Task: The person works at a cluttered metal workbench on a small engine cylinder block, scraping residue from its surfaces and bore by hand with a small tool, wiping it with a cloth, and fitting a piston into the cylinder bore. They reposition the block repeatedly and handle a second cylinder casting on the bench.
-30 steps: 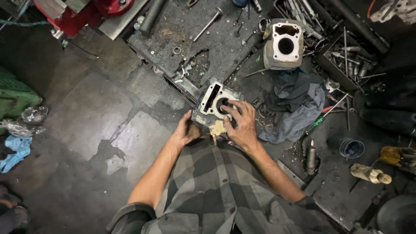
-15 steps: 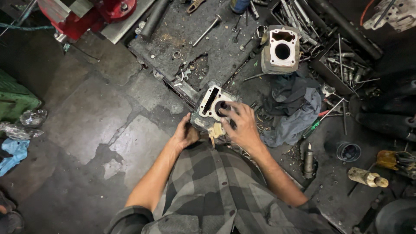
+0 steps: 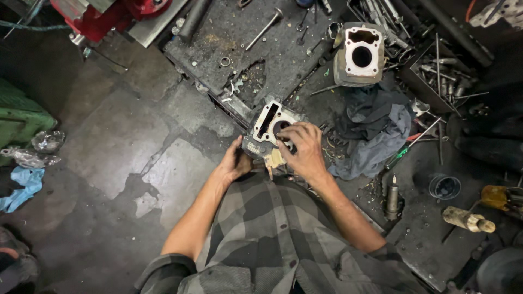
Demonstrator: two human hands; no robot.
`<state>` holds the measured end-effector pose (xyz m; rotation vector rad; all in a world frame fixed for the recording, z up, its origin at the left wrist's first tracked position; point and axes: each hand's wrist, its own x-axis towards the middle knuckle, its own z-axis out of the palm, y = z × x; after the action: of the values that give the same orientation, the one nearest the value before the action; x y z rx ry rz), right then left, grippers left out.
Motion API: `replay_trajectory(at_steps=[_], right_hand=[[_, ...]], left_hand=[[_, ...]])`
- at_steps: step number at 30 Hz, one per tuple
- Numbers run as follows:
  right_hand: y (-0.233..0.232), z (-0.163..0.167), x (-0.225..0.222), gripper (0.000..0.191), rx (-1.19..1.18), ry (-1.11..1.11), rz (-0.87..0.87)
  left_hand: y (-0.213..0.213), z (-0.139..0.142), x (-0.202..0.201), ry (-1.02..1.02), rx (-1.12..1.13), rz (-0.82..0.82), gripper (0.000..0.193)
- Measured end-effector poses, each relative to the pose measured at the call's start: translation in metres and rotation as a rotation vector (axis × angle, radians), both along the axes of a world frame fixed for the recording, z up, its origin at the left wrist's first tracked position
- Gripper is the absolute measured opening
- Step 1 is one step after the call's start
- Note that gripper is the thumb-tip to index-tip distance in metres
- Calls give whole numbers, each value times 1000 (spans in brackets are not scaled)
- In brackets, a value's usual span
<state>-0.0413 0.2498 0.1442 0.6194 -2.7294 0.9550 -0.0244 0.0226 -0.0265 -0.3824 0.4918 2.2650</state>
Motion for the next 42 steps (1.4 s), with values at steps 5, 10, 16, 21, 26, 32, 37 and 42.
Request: replay_trajectory(at_steps=[5,10,16,21,26,32,37,42], right_hand=[[-2,-2,1,32,-35,-38,-58],[-4,3,-1,32,-47,-77,-94],[-3,8,-4,38,-14,-105,-70],[-4,2,-3,39,-37,-99,-78],[-4,-6,1,35,-66,-92,-103],[-2,-9,2,33,-61,-110,-102],[-2,-12,2,33,-80,-121,-120],[-1,-14,2,31,-71,-103,-103]], left_hand=[[1,-1,0,61,13,36,81],[2,-1,0,100,4,47,81],[1,-6,2,107,4,65,78],[2,-11,1,135,38,72,77],[0,-9,1,103,34,56,78],[1,-4,2,92,3,52,83],[1,-4,2,84,20,42,86],[1,-2,1,85,33,42,84]])
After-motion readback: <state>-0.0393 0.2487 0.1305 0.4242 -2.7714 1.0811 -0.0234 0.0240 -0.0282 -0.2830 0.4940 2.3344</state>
